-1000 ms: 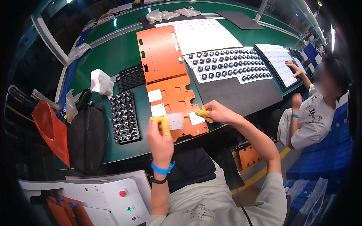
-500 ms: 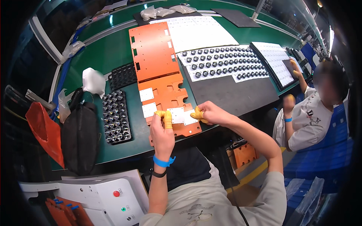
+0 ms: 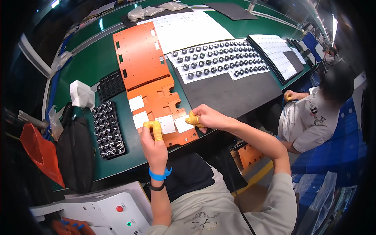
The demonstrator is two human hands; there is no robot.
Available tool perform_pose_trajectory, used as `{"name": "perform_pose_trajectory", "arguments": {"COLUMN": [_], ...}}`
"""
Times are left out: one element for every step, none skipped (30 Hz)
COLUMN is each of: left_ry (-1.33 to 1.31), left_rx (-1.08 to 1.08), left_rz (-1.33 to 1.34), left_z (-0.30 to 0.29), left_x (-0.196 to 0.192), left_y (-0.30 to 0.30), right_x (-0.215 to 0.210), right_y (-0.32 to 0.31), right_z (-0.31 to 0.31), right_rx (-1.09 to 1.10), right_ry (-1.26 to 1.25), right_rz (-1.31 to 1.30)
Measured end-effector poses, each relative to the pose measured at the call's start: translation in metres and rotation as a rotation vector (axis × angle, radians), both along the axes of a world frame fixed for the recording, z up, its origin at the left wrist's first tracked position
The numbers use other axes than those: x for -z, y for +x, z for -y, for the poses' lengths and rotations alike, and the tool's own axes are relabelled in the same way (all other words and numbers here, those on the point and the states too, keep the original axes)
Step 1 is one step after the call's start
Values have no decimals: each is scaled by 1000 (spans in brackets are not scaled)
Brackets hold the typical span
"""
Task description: The person places an orange plastic tray on the workbench and picks up small white components from a sheet. They insert these components into the tray one by one, then place the tray into a machine labeled 'Oushi' and press a button on the control panel.
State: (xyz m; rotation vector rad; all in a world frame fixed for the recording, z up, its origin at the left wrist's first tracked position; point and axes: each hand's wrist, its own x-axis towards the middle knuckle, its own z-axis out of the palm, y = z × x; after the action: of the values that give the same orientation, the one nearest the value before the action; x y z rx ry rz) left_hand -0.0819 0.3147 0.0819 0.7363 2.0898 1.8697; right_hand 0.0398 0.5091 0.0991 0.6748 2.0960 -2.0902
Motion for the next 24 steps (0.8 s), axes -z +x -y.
{"name": "perform_pose_trajectory", "arguments": {"left_ry": [-16, -15, 4, 24, 38, 36, 33, 31, 25, 19, 15, 25, 34, 45, 35, 24, 15, 23, 31, 40, 31, 23, 16, 16], "left_rx": [5, 21, 27, 33, 30, 28, 25, 26, 29, 32, 33, 34, 36, 37, 31, 25, 20, 18, 15, 10, 12, 15, 17, 14], "left_rz": [8, 37, 34, 32, 26, 23, 20, 16, 20, 24, 30, 48, 65, 81, 76, 71, 65, 69, 73, 75, 58, 40, 24, 13], "left_z": [1, 2, 1, 0, 1, 2, 1, 1, 2, 2, 3, 2, 2, 2, 2, 3, 2, 2, 1, 1, 2, 3, 3, 4], "left_x": [0, -1, -1, -2, -2, -1, 0, 0, 0, 1, 1, 0, -2, -3, -2, 0, 1, 1, 1, 2, 4, 7, 8, 7], "left_y": [0, 1, 1, 1, 0, 0, 0, 0, -1, -1, -1, -1, -1, -1, -1, -2, -2, -3, -2, -2, -3, -4, -5, -5], "right_x": [0, 5, 8, 9, 11, 10, 6, 5, 8, 12, 16, 18, 18, 18, 17, 15, 13, 12, 11, 10, 11, 12, 13, 14], "right_y": [1, 4, 6, 7, 6, 5, 4, 3, 2, 1, 0, 0, 0, 1, 2, 4, 4, 4, 4, 3, 3, 4, 4, 4], "right_z": [-1, -1, -1, -1, 0, -1, -2, -2, -3, -3, -3, -5, -4, -2, 0, 1, 2, 3, 4, 5, 5, 6, 5, 4], "right_rx": [-20, -25, -21, -17, -20, -19, -18, -13, 2, 17, 31, 44, 58, 62, 67, 70, 73, 76, 77, 75, 67, 60, 52, 44], "right_ry": [-8, -24, -8, 9, 20, 2, -16, -33, -59, -86, -110, -133, -154, -166, -181, -193, -202, -208, -203, -189, -165, -141, -115, -89], "right_rz": [-21, -78, -78, -78, -81, -67, -53, -40, -25, -9, 7, 20, 20, 8, -13, -38, -63, -83, -91, -97, -99, -102, -104, -106]}}
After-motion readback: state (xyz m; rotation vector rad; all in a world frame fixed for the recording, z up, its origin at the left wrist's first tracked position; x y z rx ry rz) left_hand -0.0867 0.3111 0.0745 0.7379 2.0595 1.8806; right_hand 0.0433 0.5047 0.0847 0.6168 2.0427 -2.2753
